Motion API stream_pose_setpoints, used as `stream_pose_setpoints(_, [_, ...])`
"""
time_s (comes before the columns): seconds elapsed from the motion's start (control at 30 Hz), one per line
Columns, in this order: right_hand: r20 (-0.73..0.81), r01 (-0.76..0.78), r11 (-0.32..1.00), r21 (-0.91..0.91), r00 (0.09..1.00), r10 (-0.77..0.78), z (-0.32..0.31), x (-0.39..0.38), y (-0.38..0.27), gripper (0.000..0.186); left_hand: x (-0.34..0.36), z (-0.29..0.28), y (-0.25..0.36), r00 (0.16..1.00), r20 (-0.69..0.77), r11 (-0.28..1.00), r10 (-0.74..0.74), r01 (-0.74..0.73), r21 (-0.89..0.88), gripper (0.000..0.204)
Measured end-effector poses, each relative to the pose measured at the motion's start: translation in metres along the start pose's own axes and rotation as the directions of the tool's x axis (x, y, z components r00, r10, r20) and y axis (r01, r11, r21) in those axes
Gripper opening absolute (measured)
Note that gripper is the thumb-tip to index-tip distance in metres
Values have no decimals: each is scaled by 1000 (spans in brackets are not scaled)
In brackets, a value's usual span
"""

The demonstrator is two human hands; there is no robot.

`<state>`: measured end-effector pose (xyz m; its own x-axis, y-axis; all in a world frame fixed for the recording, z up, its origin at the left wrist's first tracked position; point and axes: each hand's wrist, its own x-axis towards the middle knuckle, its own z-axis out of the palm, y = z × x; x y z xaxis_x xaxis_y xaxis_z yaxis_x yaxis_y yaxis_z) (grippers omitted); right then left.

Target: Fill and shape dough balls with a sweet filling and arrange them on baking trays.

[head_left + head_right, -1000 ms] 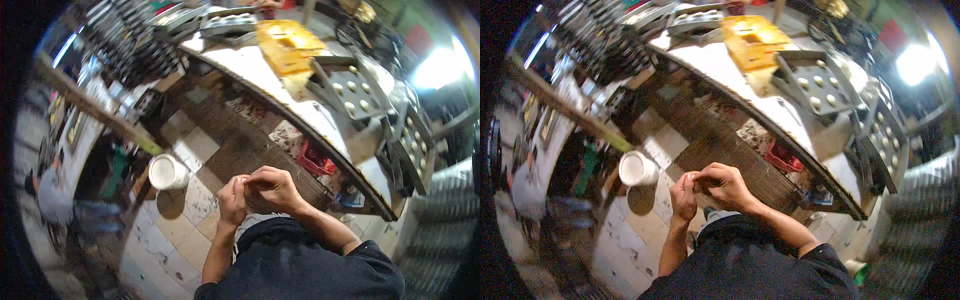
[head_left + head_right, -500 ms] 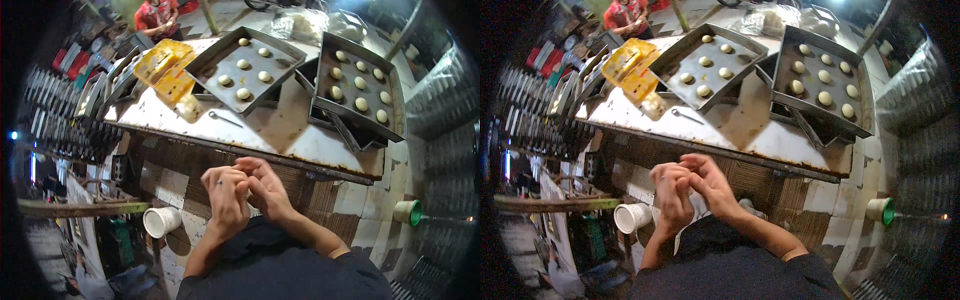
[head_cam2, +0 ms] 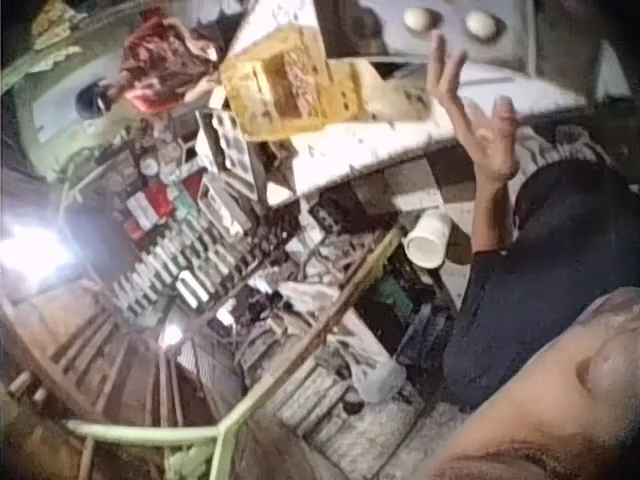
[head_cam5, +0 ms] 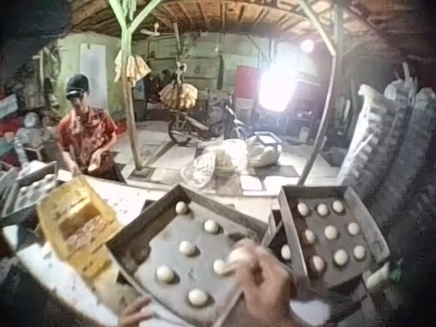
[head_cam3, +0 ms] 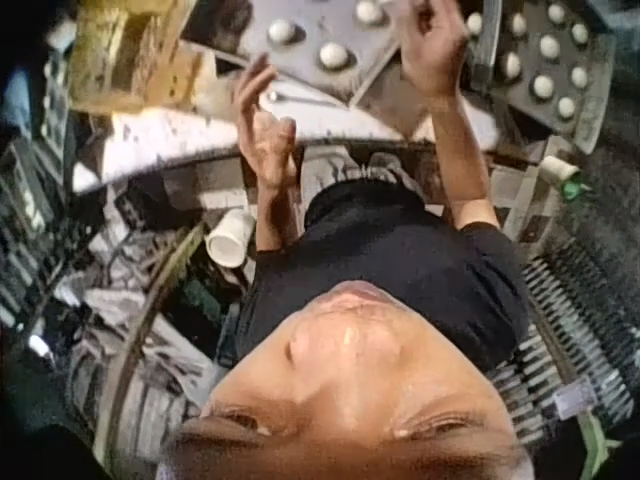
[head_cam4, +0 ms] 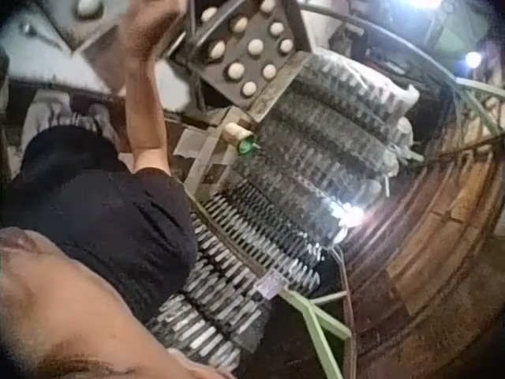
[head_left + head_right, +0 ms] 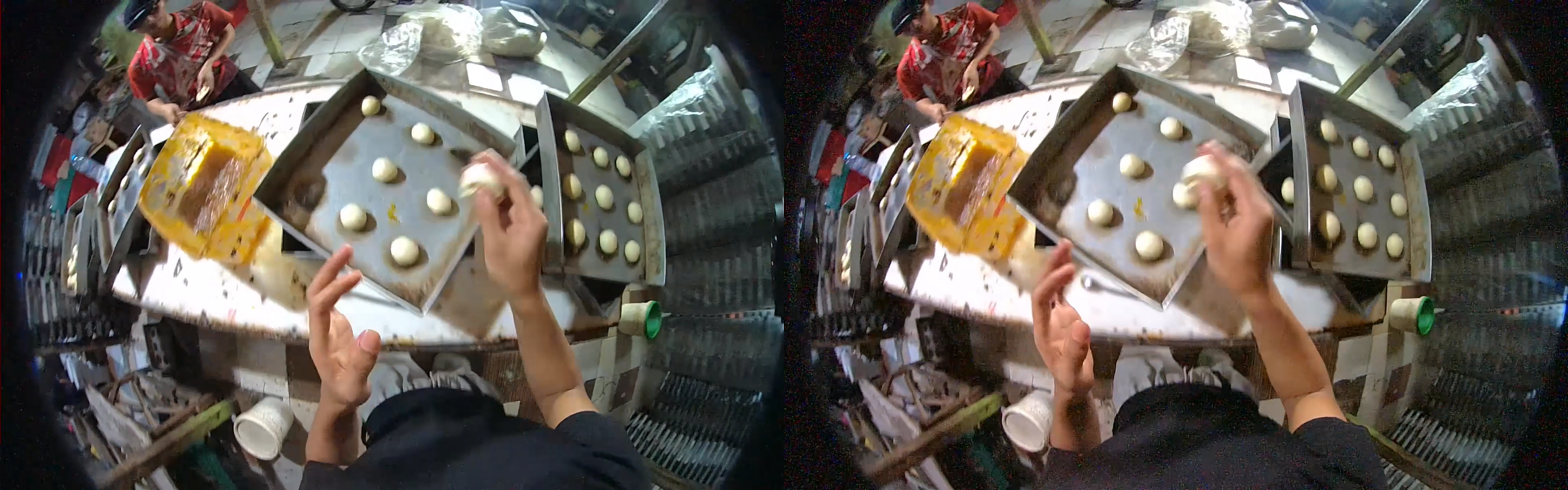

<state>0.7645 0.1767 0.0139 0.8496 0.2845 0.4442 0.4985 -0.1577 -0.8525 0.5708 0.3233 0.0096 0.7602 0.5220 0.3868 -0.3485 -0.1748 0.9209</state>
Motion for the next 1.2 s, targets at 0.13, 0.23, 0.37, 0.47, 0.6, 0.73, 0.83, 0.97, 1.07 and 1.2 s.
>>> stream_pose_setpoints(0.13, [250,30,672,-740,940,233,17,56,156,38,91,-7,-36,928,371,999,-41,46,-6,41])
stream_pose_setpoints(0.23, [102,-70,728,-682,977,189,48,53,125,37,167,8,-101,900,425,971,92,-176,162,31])
stream_pose_setpoints(0.37, [34,-105,798,-594,987,155,88,25,42,35,289,34,-236,952,302,808,-48,-141,573,30])
stream_pose_setpoints(0.47, [155,-77,875,-477,973,170,92,-21,9,32,322,39,-319,967,214,513,-139,-115,851,35])
stream_pose_setpoints(0.6, [152,-110,900,-421,970,190,61,-78,-35,29,327,36,-331,888,450,474,-92,-358,805,33])
stream_pose_setpoints(0.73, [30,-236,890,-390,963,269,23,-153,-59,23,275,33,-251,827,378,909,-417,375,182,26])
stream_pose_setpoints(0.83, [-129,-358,882,-305,933,335,-1,-204,-63,21,180,2,-162,816,483,774,-318,518,-365,30])
stream_pose_setpoints(0.97, [-206,-387,909,-155,912,354,-18,-268,-77,21,16,-58,-74,734,500,678,-459,653,-336,37])
stream_pose_setpoints(1.07, [-244,-314,940,-133,930,276,-39,-305,-86,16,-89,-71,-52,704,474,603,-529,705,-374,42])
stream_pose_setpoints(1.2, [-488,-104,954,-283,871,-50,-111,-340,-86,27,-167,-109,-37,626,491,522,-607,779,-347,40])
